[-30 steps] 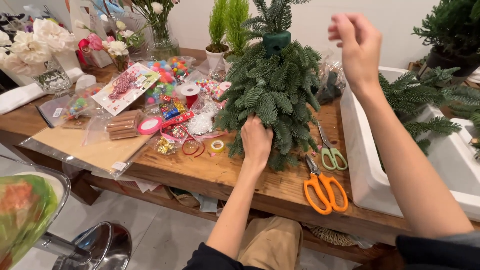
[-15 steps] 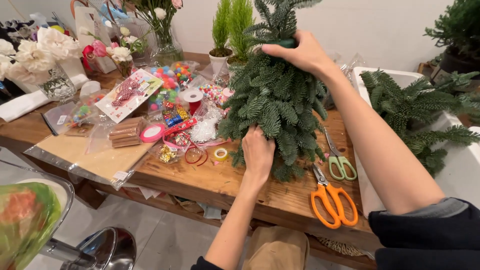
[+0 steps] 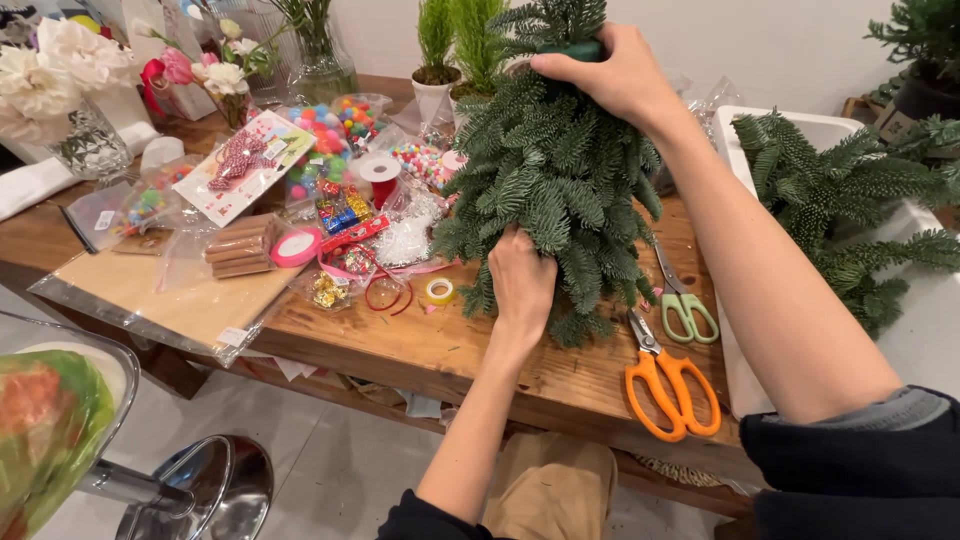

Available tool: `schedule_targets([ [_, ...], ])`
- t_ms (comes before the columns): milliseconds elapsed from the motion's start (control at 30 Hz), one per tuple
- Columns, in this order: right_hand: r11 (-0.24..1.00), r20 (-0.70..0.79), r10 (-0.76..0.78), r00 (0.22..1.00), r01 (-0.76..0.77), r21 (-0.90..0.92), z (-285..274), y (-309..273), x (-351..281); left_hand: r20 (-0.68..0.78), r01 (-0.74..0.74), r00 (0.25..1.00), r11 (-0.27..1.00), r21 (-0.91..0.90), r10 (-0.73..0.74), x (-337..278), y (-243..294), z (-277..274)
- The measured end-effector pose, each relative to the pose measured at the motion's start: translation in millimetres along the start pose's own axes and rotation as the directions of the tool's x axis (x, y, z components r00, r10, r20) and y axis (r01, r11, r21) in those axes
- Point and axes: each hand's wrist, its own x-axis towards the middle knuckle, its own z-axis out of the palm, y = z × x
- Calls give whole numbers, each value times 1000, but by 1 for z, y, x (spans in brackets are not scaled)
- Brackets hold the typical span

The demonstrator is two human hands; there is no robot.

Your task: The person arranges a small artificial Christmas tree on a wooden table, using orange-handled shears to trim branches from a larger supply in a white bin. They insert the cut branches into the tree's base and fluff the needles to shape the tree.

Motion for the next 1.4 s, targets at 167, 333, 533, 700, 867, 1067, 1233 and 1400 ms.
schedule_targets([
  [167, 999, -6, -34, 999, 34, 35, 2, 3, 2, -6, -15, 1000, 999, -37, 14, 1, -3, 4],
  [333, 998, -15, -63, 998, 64, 29, 4, 7, 5, -36, -14, 999, 999, -51, 12, 3, 1, 5],
  [533, 994, -28, -80, 996, 82, 71, 8, 13, 9, -125, -115, 986, 991, -64, 107, 1, -22, 29],
  [700, 994, -20, -71, 997, 72, 78, 6, 10, 6, -108, -100, 990, 993, -65, 93, 5, -17, 31],
  [867, 997, -34, -62, 997, 64, 49, 7, 12, 7, -56, -80, 996, 987, -143, 73, -2, -20, 27],
  [1067, 996, -25, -63, 998, 64, 64, 6, 8, 4, -127, -154, 983, 971, -181, 133, -1, -30, 39],
  [1233, 997, -33, -65, 997, 66, 35, 8, 13, 8, -98, -87, 992, 988, -128, 75, -1, -35, 51],
  [1400, 996, -40, -68, 997, 70, 52, 9, 13, 9, -64, -55, 997, 986, -155, 46, 1, -23, 46],
])
